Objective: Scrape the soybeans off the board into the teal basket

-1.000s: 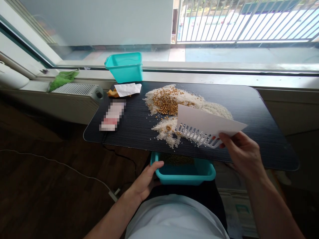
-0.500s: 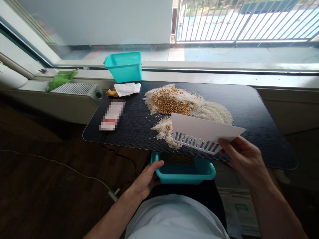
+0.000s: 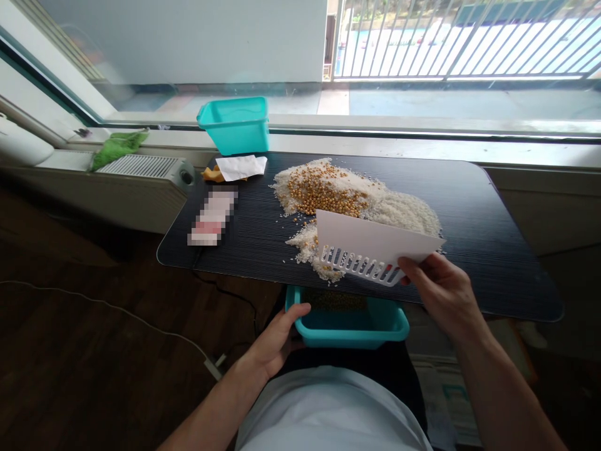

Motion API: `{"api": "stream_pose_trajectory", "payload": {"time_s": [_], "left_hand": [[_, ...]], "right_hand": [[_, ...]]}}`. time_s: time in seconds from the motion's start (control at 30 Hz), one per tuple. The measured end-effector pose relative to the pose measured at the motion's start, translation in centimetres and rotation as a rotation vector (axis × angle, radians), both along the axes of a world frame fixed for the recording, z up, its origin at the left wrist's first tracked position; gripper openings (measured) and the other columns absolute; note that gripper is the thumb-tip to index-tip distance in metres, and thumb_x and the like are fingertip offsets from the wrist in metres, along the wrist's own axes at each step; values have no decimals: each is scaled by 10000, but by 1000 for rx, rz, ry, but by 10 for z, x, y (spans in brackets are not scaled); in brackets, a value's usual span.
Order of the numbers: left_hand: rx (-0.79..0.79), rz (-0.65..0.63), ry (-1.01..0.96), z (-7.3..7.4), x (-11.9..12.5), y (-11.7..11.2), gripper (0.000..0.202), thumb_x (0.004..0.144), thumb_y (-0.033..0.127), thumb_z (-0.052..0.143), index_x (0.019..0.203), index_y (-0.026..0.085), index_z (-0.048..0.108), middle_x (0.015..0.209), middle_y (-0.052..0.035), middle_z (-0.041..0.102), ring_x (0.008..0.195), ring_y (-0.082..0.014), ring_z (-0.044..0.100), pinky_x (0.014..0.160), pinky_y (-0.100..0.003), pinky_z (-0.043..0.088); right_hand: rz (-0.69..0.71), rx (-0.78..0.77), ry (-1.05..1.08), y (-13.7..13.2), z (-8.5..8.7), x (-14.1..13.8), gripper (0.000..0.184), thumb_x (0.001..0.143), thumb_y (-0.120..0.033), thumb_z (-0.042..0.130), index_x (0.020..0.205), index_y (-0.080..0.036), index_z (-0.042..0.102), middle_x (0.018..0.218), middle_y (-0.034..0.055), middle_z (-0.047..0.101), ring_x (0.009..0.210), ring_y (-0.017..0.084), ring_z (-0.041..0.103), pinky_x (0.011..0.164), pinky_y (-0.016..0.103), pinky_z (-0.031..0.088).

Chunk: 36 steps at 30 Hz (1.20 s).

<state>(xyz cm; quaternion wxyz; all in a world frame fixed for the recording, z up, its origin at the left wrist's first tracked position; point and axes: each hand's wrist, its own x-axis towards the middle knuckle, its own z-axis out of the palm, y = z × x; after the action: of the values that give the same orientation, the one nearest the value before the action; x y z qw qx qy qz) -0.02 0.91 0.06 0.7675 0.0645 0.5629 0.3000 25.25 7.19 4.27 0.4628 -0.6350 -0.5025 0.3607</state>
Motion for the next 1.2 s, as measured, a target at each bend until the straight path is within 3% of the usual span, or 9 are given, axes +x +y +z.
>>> {"api": "stream_pose_trajectory", "payload": {"time_s": [0.17,0.43,0.87,1.2], "left_hand": [[2,-5,4,4,1,1,435,673,403,741,1031,187,624,1114,-99,707,1072,-287,626,788,-346,528],[1,-19,6,7,3,2,458,675,406,733,1051,176,609,1120,-110,704,1070,-291,626,766,-333,528],[6,-28,4,7,3,1,451,683,413,723,1046,178,597,1160,-115,691,1100,-298,612,777,-341,536],[11,-18,-10,6,3,1,435,685,402,727,1041,182,611,1167,-114,691,1123,-304,605,794,-350,537]], "right_hand": [[-27,-23,36,-7,2,3,214,675,-393,761,795,-217,737,605,-18,671,506,137,547,464,255,473],[-204,-79,146,-24,18,6,204,668,-367,802,835,-261,752,704,-7,713,568,157,600,531,286,531],[-198,-136,123,-29,16,12,367,625,-436,822,931,-242,758,766,-6,736,575,138,598,517,262,516],[-206,-138,174,-33,13,13,307,638,-427,824,888,-260,762,716,-47,727,633,130,631,591,225,536]]}}
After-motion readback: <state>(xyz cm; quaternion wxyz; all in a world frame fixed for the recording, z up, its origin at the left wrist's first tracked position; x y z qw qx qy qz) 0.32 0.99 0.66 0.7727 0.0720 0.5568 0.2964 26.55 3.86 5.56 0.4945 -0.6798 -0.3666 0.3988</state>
